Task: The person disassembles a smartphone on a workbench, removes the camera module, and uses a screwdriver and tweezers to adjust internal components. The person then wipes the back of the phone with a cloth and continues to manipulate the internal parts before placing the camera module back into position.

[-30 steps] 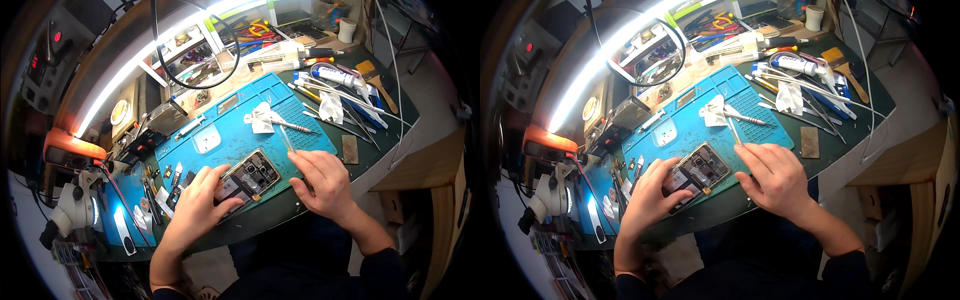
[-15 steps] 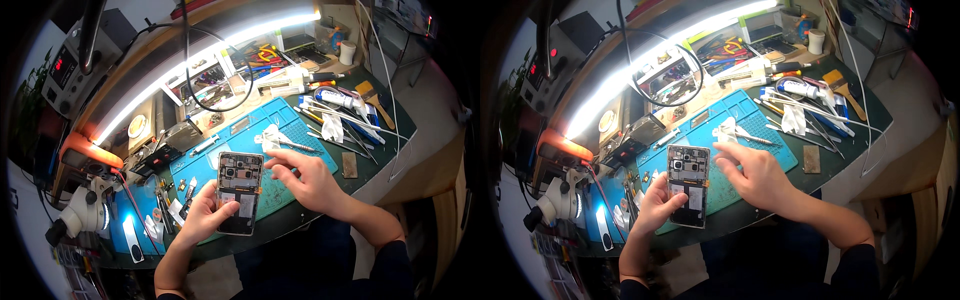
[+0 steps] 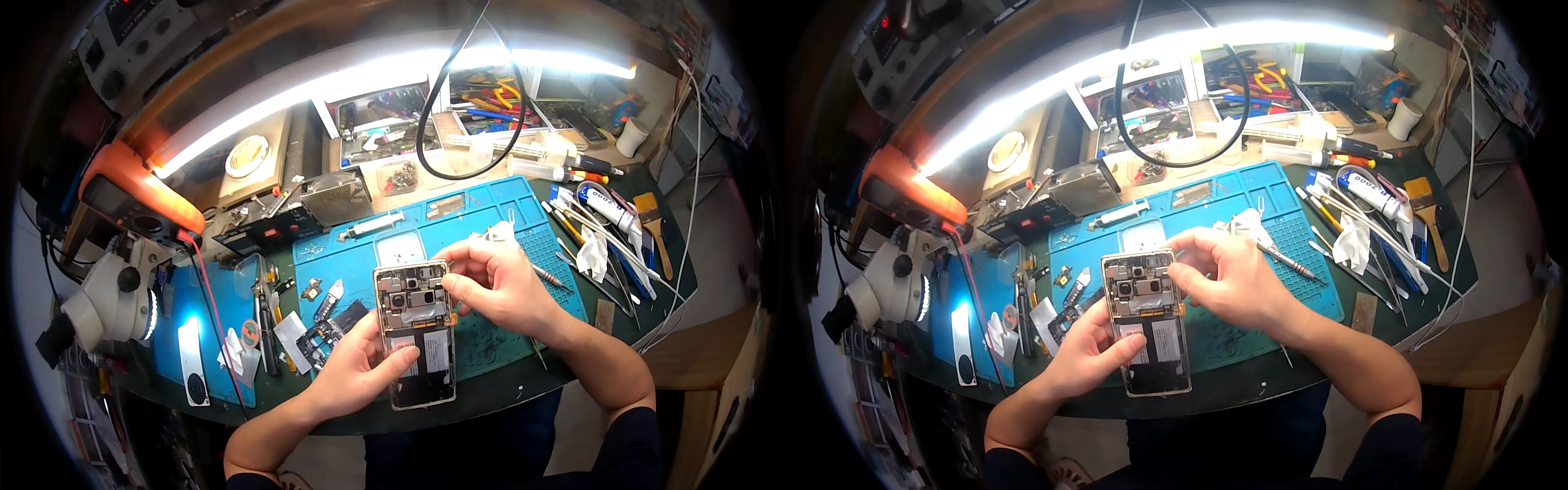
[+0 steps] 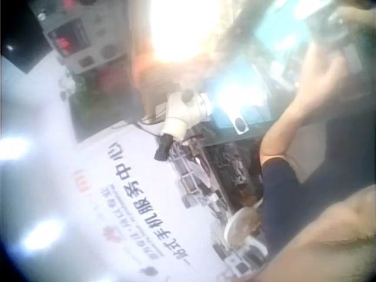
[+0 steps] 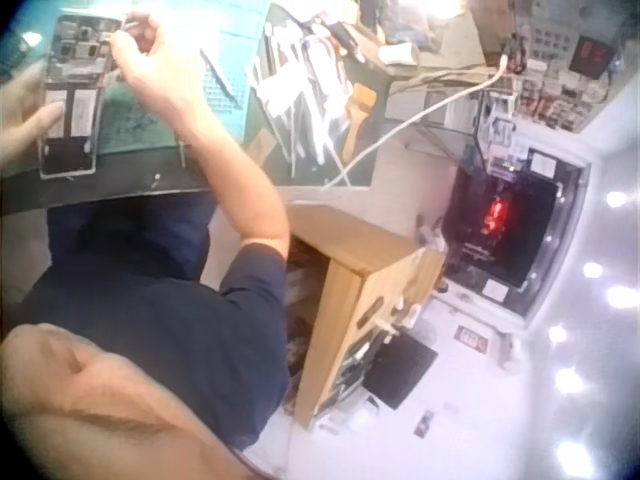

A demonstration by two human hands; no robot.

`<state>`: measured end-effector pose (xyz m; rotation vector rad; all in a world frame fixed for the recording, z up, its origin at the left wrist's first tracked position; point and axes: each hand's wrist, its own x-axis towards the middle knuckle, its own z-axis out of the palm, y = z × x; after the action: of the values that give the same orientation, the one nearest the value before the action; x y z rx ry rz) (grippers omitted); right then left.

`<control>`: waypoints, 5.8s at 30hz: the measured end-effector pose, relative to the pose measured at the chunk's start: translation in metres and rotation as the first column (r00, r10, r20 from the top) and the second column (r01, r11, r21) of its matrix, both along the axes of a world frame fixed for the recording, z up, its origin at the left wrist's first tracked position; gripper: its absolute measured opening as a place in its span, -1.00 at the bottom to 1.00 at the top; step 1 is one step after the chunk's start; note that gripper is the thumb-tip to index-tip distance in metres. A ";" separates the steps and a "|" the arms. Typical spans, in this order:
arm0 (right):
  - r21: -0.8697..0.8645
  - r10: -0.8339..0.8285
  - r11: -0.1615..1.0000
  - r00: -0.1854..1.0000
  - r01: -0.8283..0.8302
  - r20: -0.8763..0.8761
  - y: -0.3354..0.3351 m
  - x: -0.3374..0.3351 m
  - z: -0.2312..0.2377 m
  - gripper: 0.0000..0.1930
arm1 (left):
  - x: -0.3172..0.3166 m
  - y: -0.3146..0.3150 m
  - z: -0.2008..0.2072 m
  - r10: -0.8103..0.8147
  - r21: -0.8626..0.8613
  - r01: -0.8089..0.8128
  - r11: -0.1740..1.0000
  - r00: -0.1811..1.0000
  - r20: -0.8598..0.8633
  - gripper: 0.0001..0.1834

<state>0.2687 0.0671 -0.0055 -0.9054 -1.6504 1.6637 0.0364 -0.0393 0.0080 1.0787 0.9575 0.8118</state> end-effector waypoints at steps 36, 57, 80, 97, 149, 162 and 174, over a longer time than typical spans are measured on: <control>0.038 0.002 0.999 1.000 -0.002 -0.010 -0.014 0.009 0.000 -0.70 | 0.006 -0.014 -0.009 0.008 -0.099 -0.010 0.995 1.000 -0.022 -0.45; -0.099 -0.003 0.995 1.000 0.002 -0.006 -0.014 0.008 0.001 -0.70 | 0.002 -0.013 -0.008 0.009 -0.224 0.016 0.974 0.994 0.112 -0.42; -0.166 0.062 0.984 0.998 -0.057 0.027 -0.011 0.011 0.007 -0.64 | -0.002 -0.009 -0.005 0.028 -0.351 0.045 0.935 0.979 0.200 -0.41; -0.094 0.099 0.990 0.994 -0.104 -0.054 -0.019 0.011 0.011 -0.60 | -0.002 -0.004 -0.008 0.140 0.048 -0.141 0.989 0.990 0.037 -0.51; 0.505 -0.578 0.691 0.815 0.517 -0.042 0.022 0.039 0.034 -0.70 | -0.005 0.005 -0.011 0.114 -0.007 -0.115 0.993 0.991 -0.068 -0.42; 0.763 -0.804 0.588 0.298 0.267 0.515 0.000 0.176 0.057 -0.81 | 0.023 0.013 -0.019 0.423 0.692 0.290 0.661 0.617 -0.663 -0.55; 0.668 -0.660 0.744 0.182 0.021 0.729 -0.038 0.201 0.017 -0.75 | 0.039 -0.027 -0.019 0.469 0.706 0.393 0.589 0.545 -0.695 -0.09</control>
<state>0.4697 0.0295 0.0112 -2.0343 -2.1445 0.0264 0.0755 -0.0662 -0.0114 2.4786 1.4715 0.7572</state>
